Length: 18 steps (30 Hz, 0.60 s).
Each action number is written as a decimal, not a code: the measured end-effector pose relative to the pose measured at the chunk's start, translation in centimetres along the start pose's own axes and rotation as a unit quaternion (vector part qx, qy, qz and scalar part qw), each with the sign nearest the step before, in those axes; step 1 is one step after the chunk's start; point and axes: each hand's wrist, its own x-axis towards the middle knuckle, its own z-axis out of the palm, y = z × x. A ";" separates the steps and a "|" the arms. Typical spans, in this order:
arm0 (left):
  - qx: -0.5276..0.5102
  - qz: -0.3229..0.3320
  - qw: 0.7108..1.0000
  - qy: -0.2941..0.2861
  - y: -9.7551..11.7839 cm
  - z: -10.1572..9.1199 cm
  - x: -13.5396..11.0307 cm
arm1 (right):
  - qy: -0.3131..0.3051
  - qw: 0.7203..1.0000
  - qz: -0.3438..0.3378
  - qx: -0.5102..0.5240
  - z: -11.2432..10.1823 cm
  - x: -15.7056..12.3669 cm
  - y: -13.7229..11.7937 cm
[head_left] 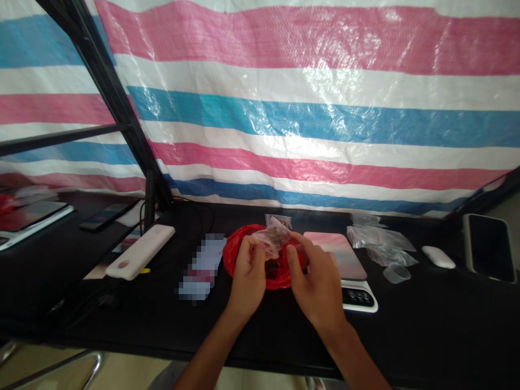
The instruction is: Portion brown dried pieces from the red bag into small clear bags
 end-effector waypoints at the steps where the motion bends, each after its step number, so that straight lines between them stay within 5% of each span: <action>1: -0.041 -0.022 0.999 0.003 0.1 -0.2 0.3 | -0.024 1.000 0.000 -0.007 0.1 0.0 0.0; 5: -0.127 -0.081 0.988 -0.031 0.4 -0.7 0.8 | -0.064 0.998 -0.002 0.015 0.3 -0.1 0.3; 9: 0.000 -0.079 0.997 -0.001 0.4 -1.1 0.7 | -0.063 0.998 -0.007 0.007 0.3 -0.1 0.3; 15: 0.261 0.070 0.955 0.124 -0.5 -1.6 0.6 | -0.057 0.996 -0.047 -0.042 0.6 -0.2 0.3; 18: 0.351 0.128 0.924 0.081 -0.7 -1.5 0.2 | -0.048 0.993 -0.077 -0.075 0.7 -0.3 0.5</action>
